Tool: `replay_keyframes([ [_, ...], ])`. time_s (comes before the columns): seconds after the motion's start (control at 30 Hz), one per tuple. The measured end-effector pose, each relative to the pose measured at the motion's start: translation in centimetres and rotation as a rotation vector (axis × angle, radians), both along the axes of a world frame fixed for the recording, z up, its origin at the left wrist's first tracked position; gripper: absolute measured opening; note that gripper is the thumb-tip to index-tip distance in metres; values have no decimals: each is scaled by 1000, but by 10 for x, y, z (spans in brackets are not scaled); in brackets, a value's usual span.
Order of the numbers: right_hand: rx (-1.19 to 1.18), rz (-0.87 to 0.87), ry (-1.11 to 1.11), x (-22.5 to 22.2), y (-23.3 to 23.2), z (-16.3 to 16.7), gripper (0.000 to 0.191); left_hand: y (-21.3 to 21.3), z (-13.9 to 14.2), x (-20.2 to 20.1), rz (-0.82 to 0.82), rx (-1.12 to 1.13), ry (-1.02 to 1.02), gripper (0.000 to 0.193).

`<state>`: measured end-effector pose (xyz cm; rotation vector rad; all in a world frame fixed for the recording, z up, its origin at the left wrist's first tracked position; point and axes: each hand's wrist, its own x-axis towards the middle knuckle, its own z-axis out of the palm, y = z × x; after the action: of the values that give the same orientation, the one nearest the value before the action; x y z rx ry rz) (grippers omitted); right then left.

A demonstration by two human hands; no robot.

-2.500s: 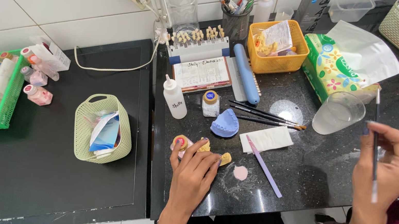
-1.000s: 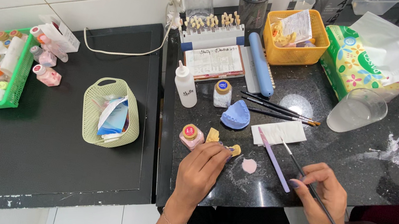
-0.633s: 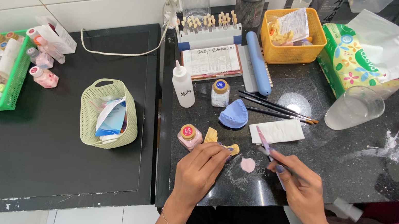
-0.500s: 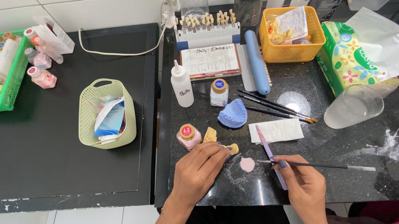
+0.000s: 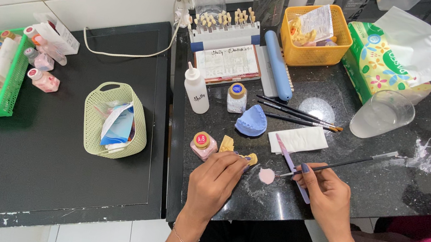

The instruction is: The person works at a dental laboratory bench, mixing pink acrylic powder with liquid and using a brush to apply the material onto a denture prosthesis. They dip the brush in a glass of water, pick up powder, and build up material on the denture while a blue impression model sits nearby.

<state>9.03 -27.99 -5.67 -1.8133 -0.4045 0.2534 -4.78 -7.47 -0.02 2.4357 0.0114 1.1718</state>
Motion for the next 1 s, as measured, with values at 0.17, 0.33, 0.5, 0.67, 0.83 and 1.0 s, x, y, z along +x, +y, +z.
replay_keyframes([
  [0.17, -3, -5, 6, 1, 1, -1, 21, 0, 0, 0, -6, -9, 1, 22],
  [0.33, -3, -11, -11, 0, 1, -1, 21, 0, 0, 0, -8, -2, -1, 23],
  [0.5, -25, -13, -25, 1, 1, -1, 21, 0, 1, 0, -4, -2, -1, 22],
  [0.67, -20, -3, -26, 1, 1, -1, 21, 0, 1, 0, 2, -5, 3, 21],
  [0.83, -50, -3, -28, 1, 1, 0, 22, -1, 0, 0, 7, -6, 1, 21],
  [1.0, -65, 0, -36, 1, 1, 0, 22, -1, 0, 1, 5, -7, 2, 21],
])
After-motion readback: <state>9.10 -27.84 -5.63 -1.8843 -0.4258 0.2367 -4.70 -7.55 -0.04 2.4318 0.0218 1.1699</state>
